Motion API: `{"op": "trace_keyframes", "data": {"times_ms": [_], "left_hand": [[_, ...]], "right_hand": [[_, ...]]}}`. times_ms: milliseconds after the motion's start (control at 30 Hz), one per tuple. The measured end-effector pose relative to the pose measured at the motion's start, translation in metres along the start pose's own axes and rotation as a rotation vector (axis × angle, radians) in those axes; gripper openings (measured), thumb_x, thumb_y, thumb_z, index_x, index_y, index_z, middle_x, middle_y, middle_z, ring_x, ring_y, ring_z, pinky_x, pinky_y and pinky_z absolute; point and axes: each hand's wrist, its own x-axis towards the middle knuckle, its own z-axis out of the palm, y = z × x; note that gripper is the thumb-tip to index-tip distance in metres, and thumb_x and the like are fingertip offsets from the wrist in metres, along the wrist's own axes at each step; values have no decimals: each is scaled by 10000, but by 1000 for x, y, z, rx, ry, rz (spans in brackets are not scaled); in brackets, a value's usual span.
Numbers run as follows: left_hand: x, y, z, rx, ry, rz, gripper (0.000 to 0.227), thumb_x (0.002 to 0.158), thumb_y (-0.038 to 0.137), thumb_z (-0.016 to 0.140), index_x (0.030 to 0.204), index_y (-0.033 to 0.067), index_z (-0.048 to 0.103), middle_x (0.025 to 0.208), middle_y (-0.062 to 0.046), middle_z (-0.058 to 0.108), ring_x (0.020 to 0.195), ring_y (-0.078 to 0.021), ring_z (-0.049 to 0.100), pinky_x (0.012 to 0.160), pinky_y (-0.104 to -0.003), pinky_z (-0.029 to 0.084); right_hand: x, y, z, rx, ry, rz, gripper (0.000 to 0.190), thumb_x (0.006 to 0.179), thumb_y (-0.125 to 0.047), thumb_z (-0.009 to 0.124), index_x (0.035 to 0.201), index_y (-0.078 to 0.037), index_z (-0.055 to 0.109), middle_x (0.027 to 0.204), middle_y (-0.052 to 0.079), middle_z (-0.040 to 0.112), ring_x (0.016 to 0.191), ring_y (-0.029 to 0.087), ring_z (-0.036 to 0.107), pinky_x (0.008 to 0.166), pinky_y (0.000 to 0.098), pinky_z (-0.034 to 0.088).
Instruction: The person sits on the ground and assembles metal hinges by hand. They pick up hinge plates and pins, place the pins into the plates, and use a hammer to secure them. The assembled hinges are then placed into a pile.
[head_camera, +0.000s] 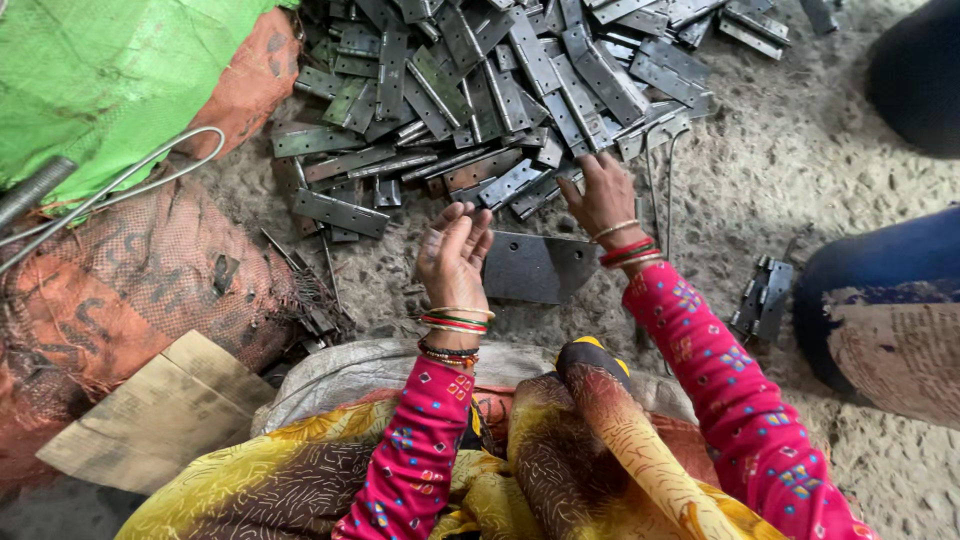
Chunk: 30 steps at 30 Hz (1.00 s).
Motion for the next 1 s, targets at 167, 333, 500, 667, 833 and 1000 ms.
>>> {"op": "trace_keyframes", "data": {"times_ms": [167, 333, 500, 667, 833, 1000], "left_hand": [[-1, -1, -1, -13, -17, -25, 155, 966, 55, 635, 1117, 73, 668, 1110, -60, 724, 1015, -218, 741, 831, -335, 600], [2, 0, 3, -39, 5, -41, 155, 969, 60, 628, 1118, 69, 669, 1122, -71, 723, 1011, -223, 740, 835, -339, 607], [1, -1, 1, -41, 3, -62, 171, 969, 73, 634, 1138, 64, 656, 1133, -72, 719, 1026, -216, 733, 846, -326, 595], [7, -8, -5, 51, 13, -79, 262, 941, 114, 668, 1196, 55, 656, 1196, -63, 695, 1116, -179, 687, 890, -276, 519], [15, -24, -15, -40, -24, -306, 312, 1016, 186, 700, 1253, -1, 618, 1178, -109, 654, 1055, -218, 643, 894, -320, 522], [13, -18, -18, -126, 30, -210, 333, 925, 47, 683, 1241, -56, 660, 1188, -192, 701, 1013, -279, 709, 879, -398, 603]], "right_hand": [[66, 30, 55, -185, 160, 82, 420, 893, -401, 793, 1077, -47, 662, 1085, 176, 638, 1055, 378, 580, 808, 526, 475], [92, 69, 82, -137, 131, 293, 477, 859, -424, 819, 1075, -26, 668, 1095, 214, 638, 1059, 436, 572, 837, 555, 478], [80, 78, 66, 93, 26, 353, 351, 930, -362, 812, 1078, -48, 764, 1019, 207, 753, 917, 389, 737, 862, 476, 586], [24, 8, -14, 1079, 32, 837, 240, 991, -178, 667, 1095, 36, 694, 956, 173, 757, 775, 285, 779, 636, 392, 618], [-43, -51, -60, 1532, -282, 584, 224, 1009, -141, 701, 1127, 48, 703, 980, 131, 729, 780, 211, 738, 702, 400, 648], [-14, -68, -31, 526, -194, 207, 206, 1020, -228, 734, 1098, -44, 780, 899, 85, 788, 772, 178, 747, 693, 278, 583]]}}
